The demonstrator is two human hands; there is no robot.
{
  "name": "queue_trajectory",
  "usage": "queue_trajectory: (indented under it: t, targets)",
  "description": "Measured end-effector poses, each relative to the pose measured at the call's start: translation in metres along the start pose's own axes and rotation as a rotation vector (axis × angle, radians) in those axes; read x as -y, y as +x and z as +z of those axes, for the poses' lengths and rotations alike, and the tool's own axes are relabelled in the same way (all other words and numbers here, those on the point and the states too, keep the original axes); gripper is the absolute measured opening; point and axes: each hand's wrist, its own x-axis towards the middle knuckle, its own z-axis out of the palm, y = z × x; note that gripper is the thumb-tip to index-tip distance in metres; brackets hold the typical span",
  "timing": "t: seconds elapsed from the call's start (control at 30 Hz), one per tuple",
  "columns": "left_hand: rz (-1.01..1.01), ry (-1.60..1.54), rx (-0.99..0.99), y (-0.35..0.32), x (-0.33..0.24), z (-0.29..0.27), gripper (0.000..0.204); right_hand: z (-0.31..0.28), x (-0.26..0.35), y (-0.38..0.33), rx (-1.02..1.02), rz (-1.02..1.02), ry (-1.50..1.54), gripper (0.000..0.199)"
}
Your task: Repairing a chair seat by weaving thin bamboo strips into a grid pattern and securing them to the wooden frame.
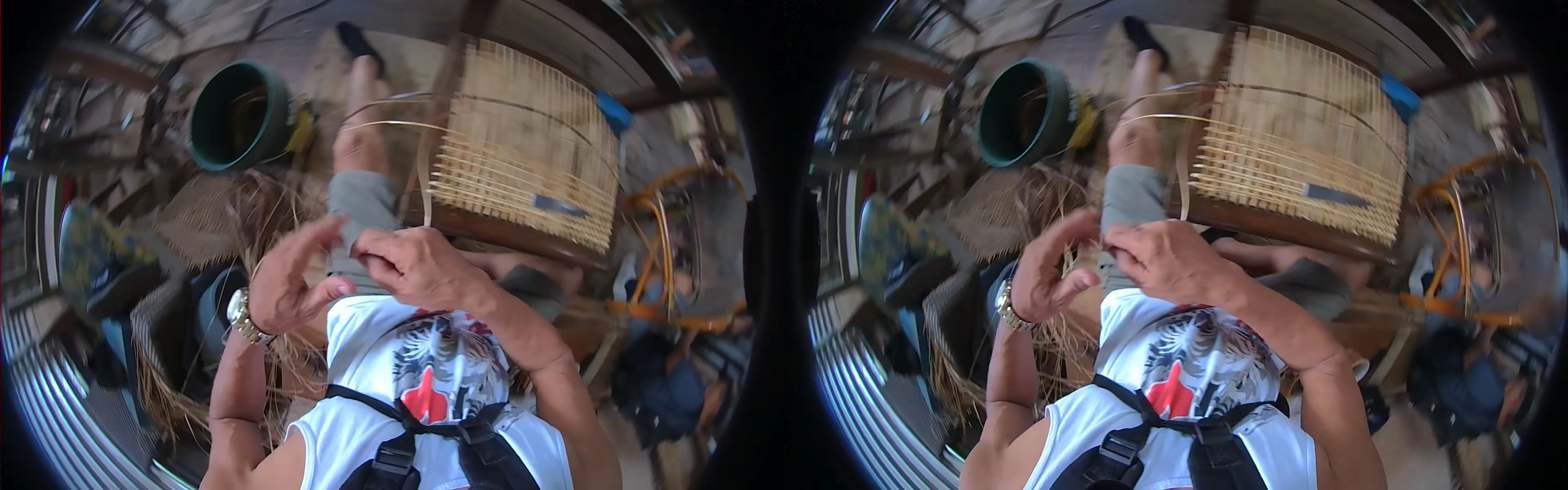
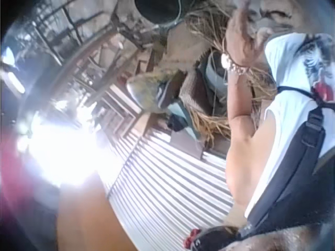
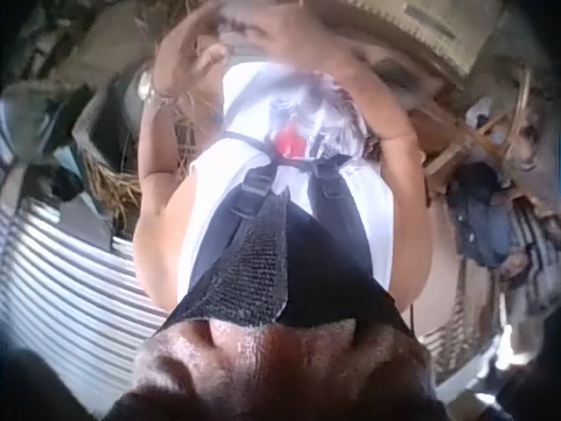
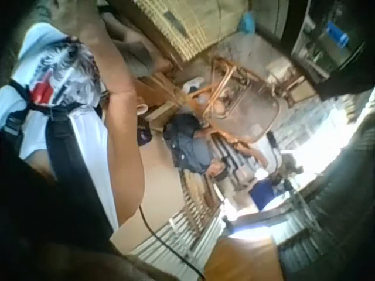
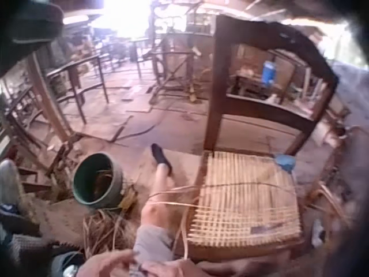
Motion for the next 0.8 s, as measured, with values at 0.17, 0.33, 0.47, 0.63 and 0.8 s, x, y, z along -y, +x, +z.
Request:
queue_trajectory:
  t: [0.17, 0.33, 0.47, 0.63, 0.8]
  targets:
    - [-0.373, -0.032, 0.263, 0.042, 0.038, -0.003, 0.013, -0.100, -0.028, -0.072, -0.097, 0.297, -0.096, 0.019]
    - [-0.487, 0.282, 0.165, 0.059, 0.114, -0.066, 0.022, -0.197, -0.057, -0.188, -0.389, 0.681, -0.343, 0.014]
    - [-0.515, 0.362, 0.255, 0.070, 0.147, -0.100, 0.028, -0.213, -0.062, -0.225, -0.381, 0.702, -0.376, 0.017]
    - [-0.439, 0.605, 0.167, 0.094, 0.167, -0.146, 0.035, -0.218, -0.088, -0.258, -0.455, 0.721, -0.194, 0.014]
    - [-0.318, 1.349, -0.333, 0.182, 0.149, -0.291, 0.034, -0.208, -0.107, -0.257, -0.817, 0.572, -0.326, 0.013]
